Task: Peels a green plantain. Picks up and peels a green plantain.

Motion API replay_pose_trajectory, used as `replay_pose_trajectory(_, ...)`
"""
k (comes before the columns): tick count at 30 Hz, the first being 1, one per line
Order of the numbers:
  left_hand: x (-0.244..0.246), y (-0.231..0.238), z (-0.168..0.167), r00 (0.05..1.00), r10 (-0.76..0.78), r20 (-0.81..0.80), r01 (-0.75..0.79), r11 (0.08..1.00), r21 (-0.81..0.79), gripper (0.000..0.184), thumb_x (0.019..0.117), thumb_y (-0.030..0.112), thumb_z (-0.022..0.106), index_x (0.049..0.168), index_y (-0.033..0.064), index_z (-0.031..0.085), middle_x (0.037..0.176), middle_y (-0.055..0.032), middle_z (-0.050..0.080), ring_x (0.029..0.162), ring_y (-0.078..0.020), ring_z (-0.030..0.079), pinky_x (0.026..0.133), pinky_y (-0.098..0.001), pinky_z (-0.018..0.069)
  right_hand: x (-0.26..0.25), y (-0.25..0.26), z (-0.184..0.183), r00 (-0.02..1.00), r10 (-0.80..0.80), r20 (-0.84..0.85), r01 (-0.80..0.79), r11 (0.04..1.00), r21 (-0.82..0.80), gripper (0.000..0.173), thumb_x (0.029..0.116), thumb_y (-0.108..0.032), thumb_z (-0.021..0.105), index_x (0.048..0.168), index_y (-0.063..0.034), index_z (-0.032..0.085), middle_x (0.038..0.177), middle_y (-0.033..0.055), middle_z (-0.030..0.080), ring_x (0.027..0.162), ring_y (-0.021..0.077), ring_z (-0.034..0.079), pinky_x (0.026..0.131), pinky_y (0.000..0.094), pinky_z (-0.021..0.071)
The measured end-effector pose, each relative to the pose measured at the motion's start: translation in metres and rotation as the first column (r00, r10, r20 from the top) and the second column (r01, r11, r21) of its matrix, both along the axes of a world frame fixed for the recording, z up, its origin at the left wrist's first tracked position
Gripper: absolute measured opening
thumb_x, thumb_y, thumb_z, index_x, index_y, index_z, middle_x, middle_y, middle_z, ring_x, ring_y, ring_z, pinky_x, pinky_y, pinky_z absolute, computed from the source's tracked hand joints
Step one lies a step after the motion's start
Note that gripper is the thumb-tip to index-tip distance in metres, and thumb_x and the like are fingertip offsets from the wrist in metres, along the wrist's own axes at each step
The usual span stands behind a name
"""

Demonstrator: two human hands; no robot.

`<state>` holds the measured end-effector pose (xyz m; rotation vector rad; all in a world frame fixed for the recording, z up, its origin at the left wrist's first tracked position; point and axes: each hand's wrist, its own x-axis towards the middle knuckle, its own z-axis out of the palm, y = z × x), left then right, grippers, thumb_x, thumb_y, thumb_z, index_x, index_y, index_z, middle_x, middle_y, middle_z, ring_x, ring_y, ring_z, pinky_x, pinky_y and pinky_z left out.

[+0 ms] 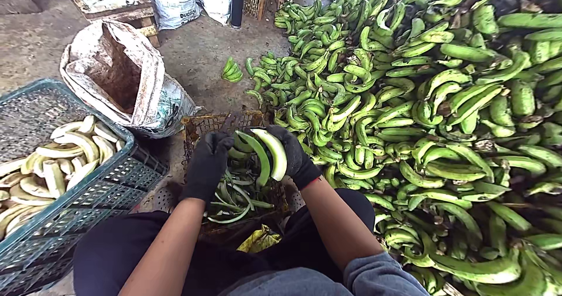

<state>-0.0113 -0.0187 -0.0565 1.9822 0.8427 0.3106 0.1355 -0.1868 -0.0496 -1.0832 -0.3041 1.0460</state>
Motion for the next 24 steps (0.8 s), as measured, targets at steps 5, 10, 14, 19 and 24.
replay_pose_trajectory(5, -0.017, -0.004, 0.023, 0.975, -0.215, 0.061, 0.219, 0.974, -0.060, 0.049, 0.0984, 0.051, 0.063, 0.137, 0.0211, 0.060, 0.108, -0.0064, 0.070, 0.092, -0.0212, 0.068, 0.081, -0.0510, 0.0567, 0.029, 0.000, 0.000, 0.969, -0.026, -0.247, 0.036, 0.999, 0.036, 0.041, 0.1028, -0.043, 0.035, 0.105, -0.0131, 0.063, 0.073, 0.0030, 0.062, 0.050, 0.0114, 0.056, 0.043, 0.0261, 0.0500)
replay_pose_trajectory(10, -0.020, -0.036, 0.015, 0.830, -0.551, 0.089, 0.554, 0.833, -0.011, 0.052, 0.0970, 0.057, 0.059, 0.133, 0.0192, 0.064, 0.109, 0.0010, 0.071, 0.096, -0.0115, 0.067, 0.088, -0.0411, 0.0568, 0.035, -0.002, -0.002, 0.969, -0.012, -0.247, 0.042, 0.992, 0.117, 0.042, 0.1037, -0.035, 0.034, 0.116, -0.0090, 0.064, 0.074, 0.0027, 0.062, 0.053, 0.0091, 0.057, 0.046, 0.0230, 0.0509)
replay_pose_trajectory(14, -0.004, -0.042, 0.006, 0.899, -0.435, -0.055, 0.437, 0.898, 0.049, 0.049, 0.0980, 0.055, 0.059, 0.132, 0.0200, 0.064, 0.112, -0.0056, 0.070, 0.101, -0.0223, 0.068, 0.090, -0.0528, 0.0552, 0.016, 0.005, -0.003, 0.977, -0.060, -0.204, 0.072, 0.996, 0.051, 0.039, 0.1053, -0.030, 0.035, 0.110, -0.0067, 0.065, 0.078, 0.0054, 0.066, 0.063, 0.0123, 0.064, 0.057, 0.0287, 0.0572)
replay_pose_trajectory(19, 0.000, -0.019, 0.009, 0.998, -0.059, -0.011, 0.059, 0.991, 0.116, 0.049, 0.0998, 0.050, 0.062, 0.133, 0.0152, 0.059, 0.106, -0.0147, 0.068, 0.093, -0.0332, 0.067, 0.081, -0.0611, 0.0540, 0.003, -0.003, 0.003, 0.997, -0.051, -0.066, 0.048, 0.998, -0.046, 0.034, 0.1052, -0.035, 0.041, 0.111, -0.0133, 0.066, 0.078, 0.0024, 0.066, 0.057, 0.0084, 0.060, 0.048, 0.0241, 0.0529)
replay_pose_trajectory(24, -0.020, 0.004, 0.022, 0.997, -0.037, -0.060, 0.044, 0.991, 0.125, 0.051, 0.1021, 0.054, 0.055, 0.135, 0.0149, 0.057, 0.105, -0.0147, 0.069, 0.092, -0.0332, 0.068, 0.080, -0.0618, 0.0544, 0.019, -0.006, -0.003, 0.898, -0.166, 0.407, 0.269, 0.940, -0.211, 0.031, 0.1053, -0.037, 0.042, 0.121, -0.0200, 0.064, 0.086, -0.0015, 0.065, 0.062, 0.0076, 0.057, 0.053, 0.0264, 0.0494)
